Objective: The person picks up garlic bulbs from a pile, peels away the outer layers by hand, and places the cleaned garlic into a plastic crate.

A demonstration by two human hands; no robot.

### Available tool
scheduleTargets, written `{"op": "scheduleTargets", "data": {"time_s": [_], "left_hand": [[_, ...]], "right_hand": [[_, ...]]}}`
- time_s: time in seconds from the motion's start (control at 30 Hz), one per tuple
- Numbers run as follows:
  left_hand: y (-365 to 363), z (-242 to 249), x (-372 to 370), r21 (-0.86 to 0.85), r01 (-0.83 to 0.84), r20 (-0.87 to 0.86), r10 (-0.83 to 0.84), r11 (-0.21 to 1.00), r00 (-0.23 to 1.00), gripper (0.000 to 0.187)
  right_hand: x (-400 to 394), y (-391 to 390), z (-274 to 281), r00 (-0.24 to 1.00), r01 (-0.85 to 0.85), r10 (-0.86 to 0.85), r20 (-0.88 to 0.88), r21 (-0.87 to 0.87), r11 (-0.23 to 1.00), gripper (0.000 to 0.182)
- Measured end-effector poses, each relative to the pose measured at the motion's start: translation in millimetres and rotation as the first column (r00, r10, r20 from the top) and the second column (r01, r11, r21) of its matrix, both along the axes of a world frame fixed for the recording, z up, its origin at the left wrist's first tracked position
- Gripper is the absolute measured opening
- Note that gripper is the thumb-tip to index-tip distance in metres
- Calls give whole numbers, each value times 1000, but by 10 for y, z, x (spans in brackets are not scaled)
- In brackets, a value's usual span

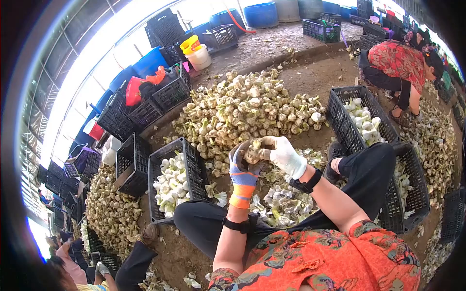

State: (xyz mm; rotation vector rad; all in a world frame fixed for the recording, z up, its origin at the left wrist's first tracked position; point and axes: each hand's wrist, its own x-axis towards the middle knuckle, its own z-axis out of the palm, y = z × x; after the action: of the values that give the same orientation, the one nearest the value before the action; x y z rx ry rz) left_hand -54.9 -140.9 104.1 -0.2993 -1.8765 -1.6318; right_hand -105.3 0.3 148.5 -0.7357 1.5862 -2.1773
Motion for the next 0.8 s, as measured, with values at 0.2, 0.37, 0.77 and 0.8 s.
{"op": "scheduleTargets", "data": {"time_s": [0.2,0.37,0.77,0.8], "left_hand": [[47,136,71,329,210,77,-248,921,966,70],[-190,115,75,756,340,-3,-516,559,856,42],[106,-115,-81,197,183,155,-215,963,964,57],[114,-124,-79,151,105,221,-137,983,966,60]], "right_hand": [[-41,130,59,995,2,2,-103,40,999,18],[-395,411,-238,706,367,-51,-706,304,879,28],[-131,334,-241,948,298,-246,-203,288,910,25],[-105,360,-163,896,375,-251,-367,322,869,21]]}}
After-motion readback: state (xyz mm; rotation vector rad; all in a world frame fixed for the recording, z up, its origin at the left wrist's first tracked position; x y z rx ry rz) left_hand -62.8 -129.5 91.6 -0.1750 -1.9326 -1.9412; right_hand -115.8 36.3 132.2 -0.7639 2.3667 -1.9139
